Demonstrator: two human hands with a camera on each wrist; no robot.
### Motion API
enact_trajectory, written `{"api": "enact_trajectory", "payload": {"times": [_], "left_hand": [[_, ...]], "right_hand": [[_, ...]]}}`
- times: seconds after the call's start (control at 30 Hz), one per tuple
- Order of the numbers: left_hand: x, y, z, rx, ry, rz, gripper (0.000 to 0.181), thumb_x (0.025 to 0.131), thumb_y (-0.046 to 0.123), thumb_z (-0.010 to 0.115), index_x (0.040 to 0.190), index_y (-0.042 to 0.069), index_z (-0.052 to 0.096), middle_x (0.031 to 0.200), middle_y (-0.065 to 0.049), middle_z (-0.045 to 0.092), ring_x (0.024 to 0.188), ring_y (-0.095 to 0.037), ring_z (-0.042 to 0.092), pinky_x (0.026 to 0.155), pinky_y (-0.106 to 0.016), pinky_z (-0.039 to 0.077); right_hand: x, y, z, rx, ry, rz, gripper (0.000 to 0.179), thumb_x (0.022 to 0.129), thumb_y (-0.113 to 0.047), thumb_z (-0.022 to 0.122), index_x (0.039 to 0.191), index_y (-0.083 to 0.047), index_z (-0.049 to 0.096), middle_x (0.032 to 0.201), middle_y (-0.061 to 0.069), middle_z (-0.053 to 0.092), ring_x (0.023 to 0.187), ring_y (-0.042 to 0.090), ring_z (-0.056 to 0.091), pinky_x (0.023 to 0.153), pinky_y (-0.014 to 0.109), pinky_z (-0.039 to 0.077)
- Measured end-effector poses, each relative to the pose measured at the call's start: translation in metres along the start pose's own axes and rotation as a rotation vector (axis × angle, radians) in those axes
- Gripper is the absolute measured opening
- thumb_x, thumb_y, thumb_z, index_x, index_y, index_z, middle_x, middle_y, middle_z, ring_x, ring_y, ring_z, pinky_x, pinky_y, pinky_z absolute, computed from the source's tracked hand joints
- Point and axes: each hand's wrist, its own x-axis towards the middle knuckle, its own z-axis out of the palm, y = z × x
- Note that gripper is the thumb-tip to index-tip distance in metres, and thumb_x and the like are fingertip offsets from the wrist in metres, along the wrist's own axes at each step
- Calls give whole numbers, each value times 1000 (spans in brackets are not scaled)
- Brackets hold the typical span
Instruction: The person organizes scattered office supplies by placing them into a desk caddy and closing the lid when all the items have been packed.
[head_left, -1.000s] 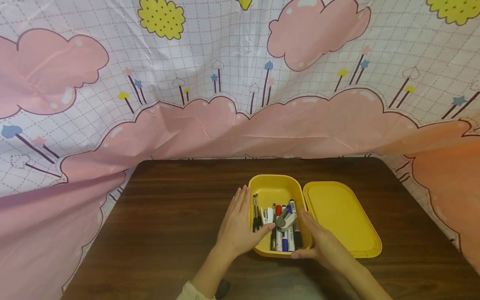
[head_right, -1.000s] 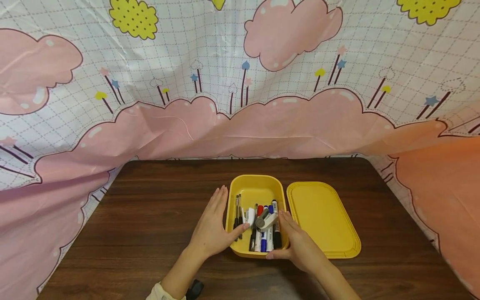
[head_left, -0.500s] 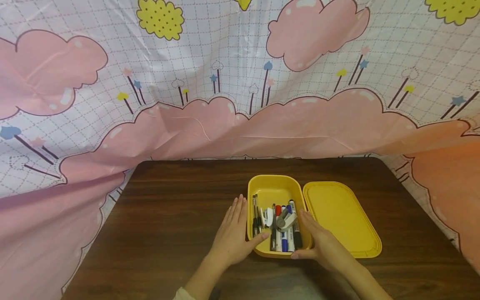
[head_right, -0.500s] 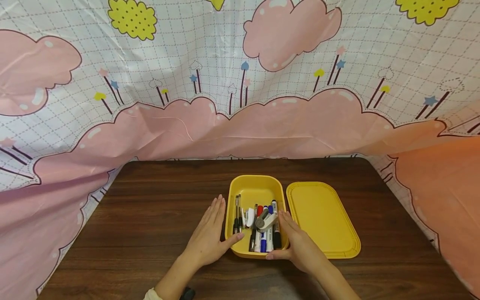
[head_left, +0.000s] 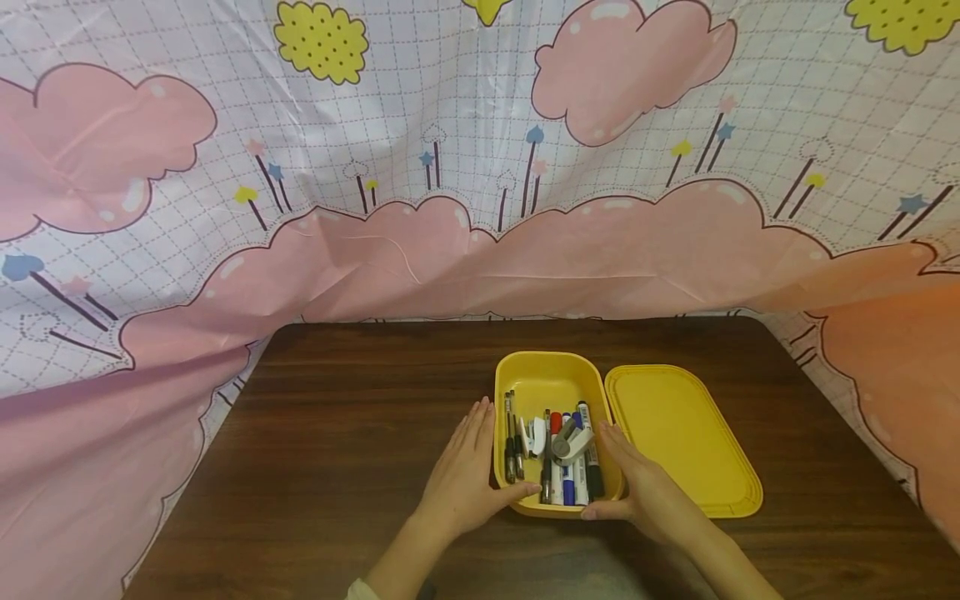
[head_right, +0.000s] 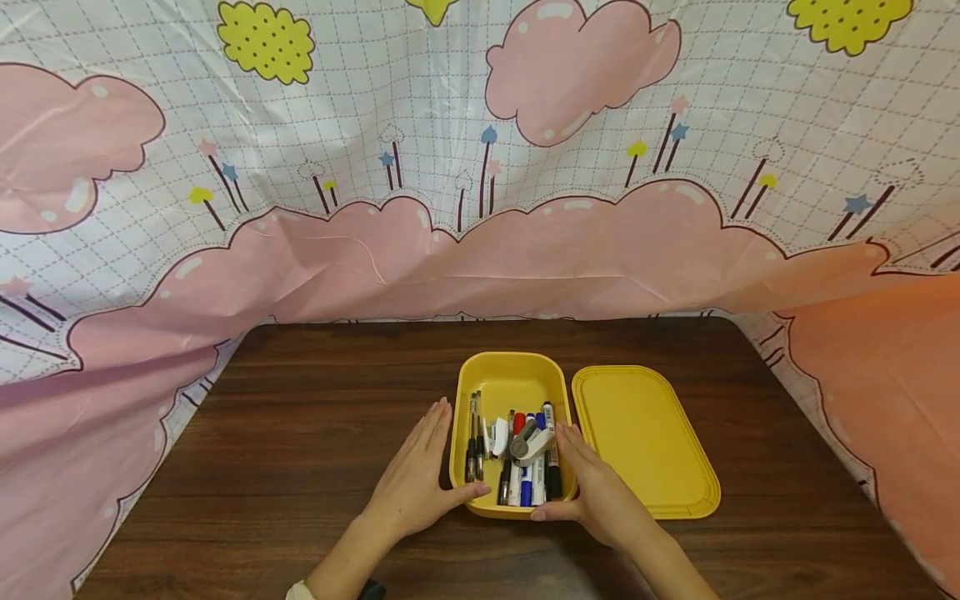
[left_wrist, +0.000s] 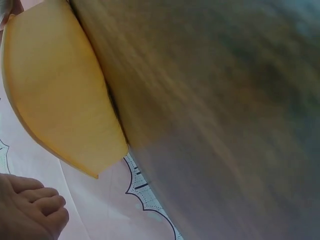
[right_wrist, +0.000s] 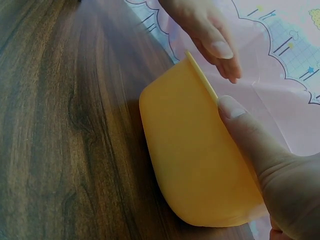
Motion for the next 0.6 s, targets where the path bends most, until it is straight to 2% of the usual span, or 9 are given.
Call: {"api": "enact_trajectory", "payload": {"times": [0.17, 0.4, 0.6], "left_hand": [[-1, 0, -1, -14, -38, 9, 120, 71, 77, 62, 155, 7, 13, 164, -8, 11, 151, -25, 14, 121, -44, 22], [-3, -4, 0, 19, -64, 28, 125, 66, 82, 61, 155, 6, 16, 163, -10, 15, 151, -24, 17, 120, -42, 24], [-5, -6, -1, 20, -66, 57, 122, 68, 78, 65, 153, 4, 20, 161, -13, 20, 149, -27, 22, 120, -42, 26]], "right_hand": [[0, 1, 0, -3, -3, 4, 110, 65, -58, 78, 145, 4, 37, 153, 25, 33, 139, 43, 35, 107, 52, 35], [1, 0, 0, -3, -19, 29, 111, 65, -59, 78, 146, 3, 35, 154, 24, 31, 140, 43, 33, 108, 52, 34], [1, -1, 0, -3, -16, 24, 111, 64, -57, 79, 146, 3, 36, 154, 25, 31, 140, 43, 34, 107, 52, 35]]}}
